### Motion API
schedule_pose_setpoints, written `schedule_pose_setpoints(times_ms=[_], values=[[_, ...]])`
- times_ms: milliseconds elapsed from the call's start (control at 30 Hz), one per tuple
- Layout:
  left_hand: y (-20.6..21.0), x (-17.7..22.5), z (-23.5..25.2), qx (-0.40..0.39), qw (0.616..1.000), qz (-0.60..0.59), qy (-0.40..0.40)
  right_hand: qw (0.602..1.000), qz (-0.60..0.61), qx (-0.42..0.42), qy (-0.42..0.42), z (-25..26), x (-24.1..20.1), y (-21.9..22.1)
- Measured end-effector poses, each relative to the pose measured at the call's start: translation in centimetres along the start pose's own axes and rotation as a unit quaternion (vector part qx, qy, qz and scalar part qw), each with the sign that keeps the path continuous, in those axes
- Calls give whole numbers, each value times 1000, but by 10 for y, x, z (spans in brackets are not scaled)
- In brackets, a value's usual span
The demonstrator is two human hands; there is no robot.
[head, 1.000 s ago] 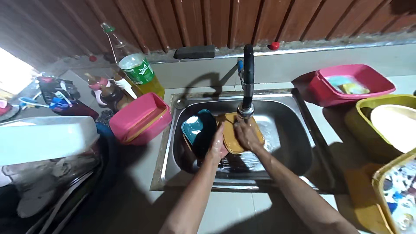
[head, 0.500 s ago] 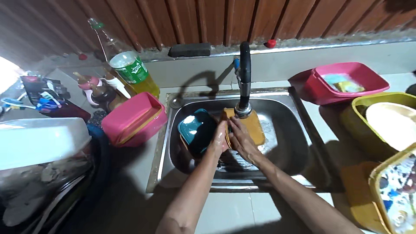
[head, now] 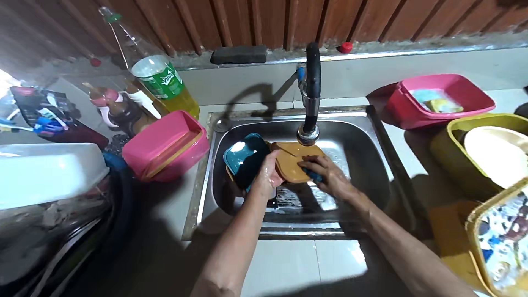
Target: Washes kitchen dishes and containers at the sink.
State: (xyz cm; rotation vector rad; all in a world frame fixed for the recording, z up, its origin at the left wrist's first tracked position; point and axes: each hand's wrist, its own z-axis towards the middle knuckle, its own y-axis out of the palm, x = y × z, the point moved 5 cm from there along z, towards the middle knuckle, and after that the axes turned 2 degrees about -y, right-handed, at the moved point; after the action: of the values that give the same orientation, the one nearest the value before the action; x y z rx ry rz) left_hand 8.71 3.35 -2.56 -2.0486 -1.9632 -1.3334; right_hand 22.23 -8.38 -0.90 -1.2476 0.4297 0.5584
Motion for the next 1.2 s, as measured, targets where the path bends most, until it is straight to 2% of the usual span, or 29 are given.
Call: schedule_pose_setpoints(times_ms=[100,167,300,367,400,467,533,600,667,700,733,767,833,933,1000,1067,1100,1200], values=[[10,7,-3,-24,994,105,-33,997,15,-60,35,17,0,-47],[10,7,-1,-17,980,197,-30,988,61,-89,108,26,2,-70],[9,4,-4,-11,910,413,34,977,89,-81,177,37,40,-87],[16,8,-17,-59,861,501,69,971,97,-93,200,43,48,-89],[18,9,-21,-81,848,516,86,967,98,-102,210,46,47,-87],[19,4,-20,-120,861,488,84,959,120,-123,227,52,42,-79],[18,-2,-22,-130,909,392,45,964,156,-77,202,56,42,-71],[15,-6,-26,-131,941,312,24,957,208,93,179,50,50,-72],[11,-11,-30,-135,961,241,24,903,238,286,216,39,61,-65],[11,-11,-31,-138,969,203,25,876,239,340,243,37,60,-57],[11,-12,-31,-141,975,169,24,868,236,347,266,36,54,-46],[12,-12,-30,-145,979,142,23,877,222,328,271,37,43,-29],[17,-9,-27,-131,985,110,29,917,207,258,224,44,7,11],[12,2,-22,-29,990,117,75,965,176,131,142,40,-48,55],[7,2,-22,-60,992,83,75,970,130,123,165,39,-27,53],[6,-1,-25,-108,990,58,75,952,115,165,232,41,10,43],[7,-1,-27,-110,989,56,79,946,119,178,242,42,13,44],[6,7,-29,-54,990,84,101,959,174,142,170,38,-29,63]])
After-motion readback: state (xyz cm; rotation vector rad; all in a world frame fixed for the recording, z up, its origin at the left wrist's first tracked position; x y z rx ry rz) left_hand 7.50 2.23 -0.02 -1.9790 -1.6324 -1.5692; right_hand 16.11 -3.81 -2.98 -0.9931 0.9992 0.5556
